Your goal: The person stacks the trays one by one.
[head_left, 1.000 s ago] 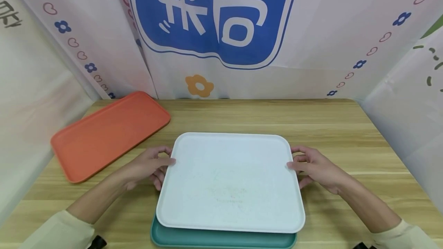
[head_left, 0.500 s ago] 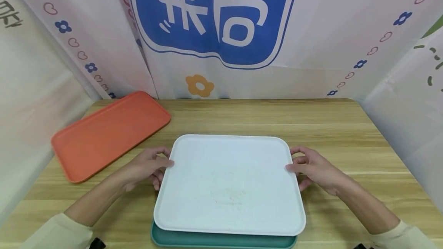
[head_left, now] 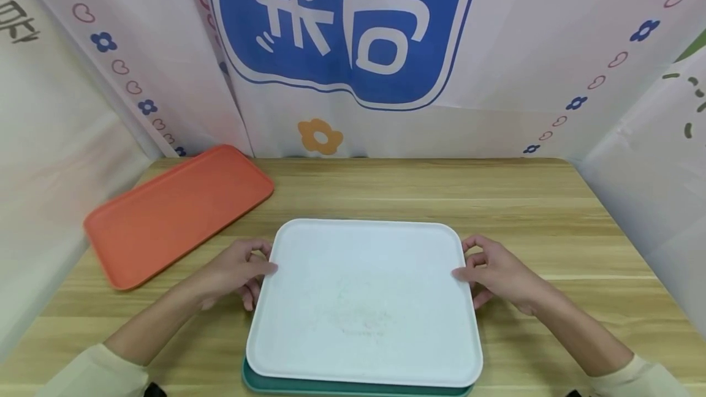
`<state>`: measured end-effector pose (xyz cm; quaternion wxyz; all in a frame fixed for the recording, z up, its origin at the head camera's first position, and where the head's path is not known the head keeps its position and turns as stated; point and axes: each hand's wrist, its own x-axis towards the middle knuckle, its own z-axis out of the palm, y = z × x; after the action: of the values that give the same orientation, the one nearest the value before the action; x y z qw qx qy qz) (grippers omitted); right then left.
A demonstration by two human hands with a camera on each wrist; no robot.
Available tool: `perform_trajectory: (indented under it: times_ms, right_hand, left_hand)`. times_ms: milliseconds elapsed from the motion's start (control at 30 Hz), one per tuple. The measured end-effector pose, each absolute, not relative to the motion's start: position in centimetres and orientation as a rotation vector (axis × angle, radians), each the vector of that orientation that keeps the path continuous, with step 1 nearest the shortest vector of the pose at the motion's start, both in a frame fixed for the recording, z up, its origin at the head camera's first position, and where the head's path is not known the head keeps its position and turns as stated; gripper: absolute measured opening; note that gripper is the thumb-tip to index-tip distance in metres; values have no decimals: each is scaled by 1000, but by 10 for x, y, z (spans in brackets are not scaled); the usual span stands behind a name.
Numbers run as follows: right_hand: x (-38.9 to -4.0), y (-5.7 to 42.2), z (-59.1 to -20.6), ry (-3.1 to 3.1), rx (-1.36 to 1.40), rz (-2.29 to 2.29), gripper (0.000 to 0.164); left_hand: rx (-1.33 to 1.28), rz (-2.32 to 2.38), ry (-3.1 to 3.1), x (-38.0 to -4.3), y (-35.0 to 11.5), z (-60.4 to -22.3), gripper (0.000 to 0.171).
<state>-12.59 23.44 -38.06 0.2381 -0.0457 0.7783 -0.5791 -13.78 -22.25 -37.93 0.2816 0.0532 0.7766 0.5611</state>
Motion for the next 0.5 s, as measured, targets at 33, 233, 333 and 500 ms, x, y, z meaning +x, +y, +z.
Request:
perform_trajectory:
  times_ms: [33,233,333,500]
  right_hand:
    - [-126,234,-380,2131,-123,-1586,47]
    - [-126,234,-380,2122,-106,-1576,48]
    - [-125,233,-381,2134,-88,-1568,48]
    - [-123,231,-382,2144,-80,-1570,47]
  left_hand:
    - [140,1502,2082,-138,-222,-380,29]
    - [154,1495,2093,-137,-224,-381,27]
    - [155,1489,2099,-137,-224,-382,26]
    - [135,1479,2122,-136,-223,-381,21]
